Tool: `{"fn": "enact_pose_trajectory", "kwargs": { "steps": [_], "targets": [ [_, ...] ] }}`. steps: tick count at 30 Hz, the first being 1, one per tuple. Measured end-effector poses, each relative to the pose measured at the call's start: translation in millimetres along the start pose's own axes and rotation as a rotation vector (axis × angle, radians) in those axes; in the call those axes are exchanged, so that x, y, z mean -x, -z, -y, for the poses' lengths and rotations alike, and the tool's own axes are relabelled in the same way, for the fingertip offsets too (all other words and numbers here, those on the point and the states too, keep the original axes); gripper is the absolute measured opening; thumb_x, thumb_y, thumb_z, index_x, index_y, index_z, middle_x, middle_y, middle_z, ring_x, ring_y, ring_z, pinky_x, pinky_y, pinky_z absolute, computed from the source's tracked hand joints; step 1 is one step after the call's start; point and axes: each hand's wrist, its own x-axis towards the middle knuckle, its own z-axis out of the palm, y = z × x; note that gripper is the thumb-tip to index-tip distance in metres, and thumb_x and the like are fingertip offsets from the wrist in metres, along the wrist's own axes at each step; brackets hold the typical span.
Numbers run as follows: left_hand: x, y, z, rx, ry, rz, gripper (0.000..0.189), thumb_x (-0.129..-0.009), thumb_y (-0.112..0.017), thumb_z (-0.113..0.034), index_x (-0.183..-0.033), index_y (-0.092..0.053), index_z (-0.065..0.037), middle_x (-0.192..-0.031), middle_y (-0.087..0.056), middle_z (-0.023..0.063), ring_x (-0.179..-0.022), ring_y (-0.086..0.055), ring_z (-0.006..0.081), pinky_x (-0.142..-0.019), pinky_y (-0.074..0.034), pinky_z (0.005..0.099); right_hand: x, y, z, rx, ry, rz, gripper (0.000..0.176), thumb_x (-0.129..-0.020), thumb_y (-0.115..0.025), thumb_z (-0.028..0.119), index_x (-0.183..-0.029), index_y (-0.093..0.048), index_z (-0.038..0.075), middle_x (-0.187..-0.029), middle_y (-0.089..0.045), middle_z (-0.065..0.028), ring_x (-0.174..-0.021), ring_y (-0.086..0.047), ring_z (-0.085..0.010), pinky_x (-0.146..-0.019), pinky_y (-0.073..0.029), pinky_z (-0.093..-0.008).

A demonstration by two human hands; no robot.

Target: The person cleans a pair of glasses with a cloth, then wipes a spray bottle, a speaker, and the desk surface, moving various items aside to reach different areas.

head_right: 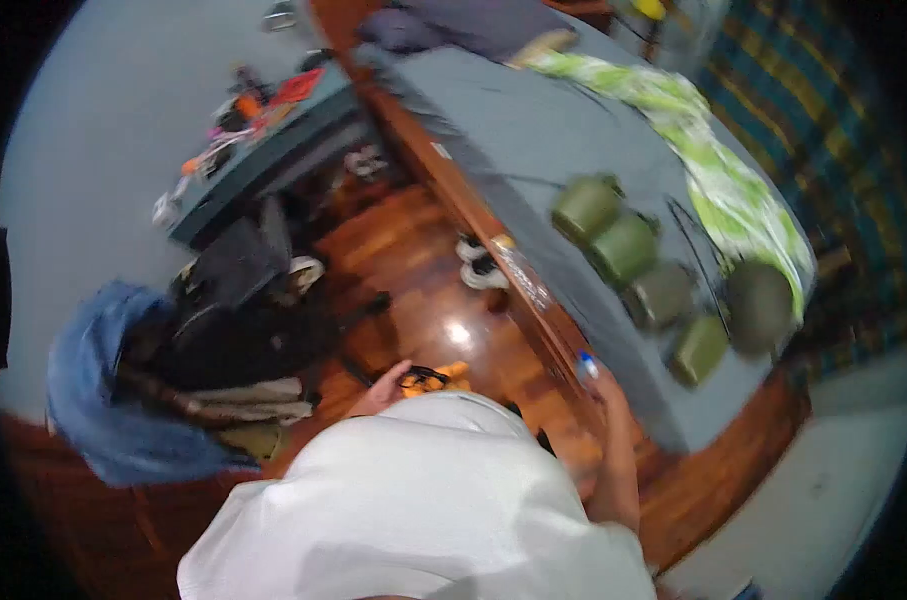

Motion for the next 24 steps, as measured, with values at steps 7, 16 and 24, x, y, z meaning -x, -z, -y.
{"fn": "enact_pose_trajectory", "kwargs": {
  "steps": [7, 16, 24],
  "targets": [
    [-2, 24, -19, -0.039, -0.013, 0.045, 0.037, -0.09, -0.056, -0.034, -0.106, -0.062, -0.002, -0.105, -0.066, 0.0129, -0.096, -0.062, 0.0258, -0.091, -0.047, 0.0383, -44, 41, -61, 0.188, -0.396, 0.059, 0.023, -0.083, -0.052, 0.008, -0.106, -0.048, 0.007, -0.077, -0.056, -0.0127, -0.05, -0.053, -0.0223, -0.038, -0.046, -0.0387],
    [17, 34, -9, -0.099, -0.135, -0.012, 0.041, -0.089, -0.056, -0.039, -0.106, -0.061, -0.002, -0.105, -0.066, 0.0127, -0.095, -0.062, 0.0264, -0.088, -0.049, 0.0385, -36, 48, -113, 0.647, 0.101, -0.502, 0.045, -0.079, -0.059, 0.02, -0.119, -0.043, 0.007, -0.089, -0.059, -0.0202, -0.073, -0.063, -0.0371, -0.057, -0.055, -0.0446],
    [32, 34, -31, 0.111, -0.216, 0.012, 0.048, -0.091, -0.049, -0.045, -0.111, -0.058, -0.002, -0.117, -0.06, 0.0147, -0.108, -0.055, 0.0318, -0.1, -0.038, 0.0473, 15, -19, -46, 0.726, -0.256, -0.963, 0.052, -0.077, -0.065, 0.02, -0.121, -0.043, 0.007, -0.111, -0.051, -0.0236, -0.091, -0.059, -0.0439, -0.079, -0.05, -0.0502]
  ]
}}
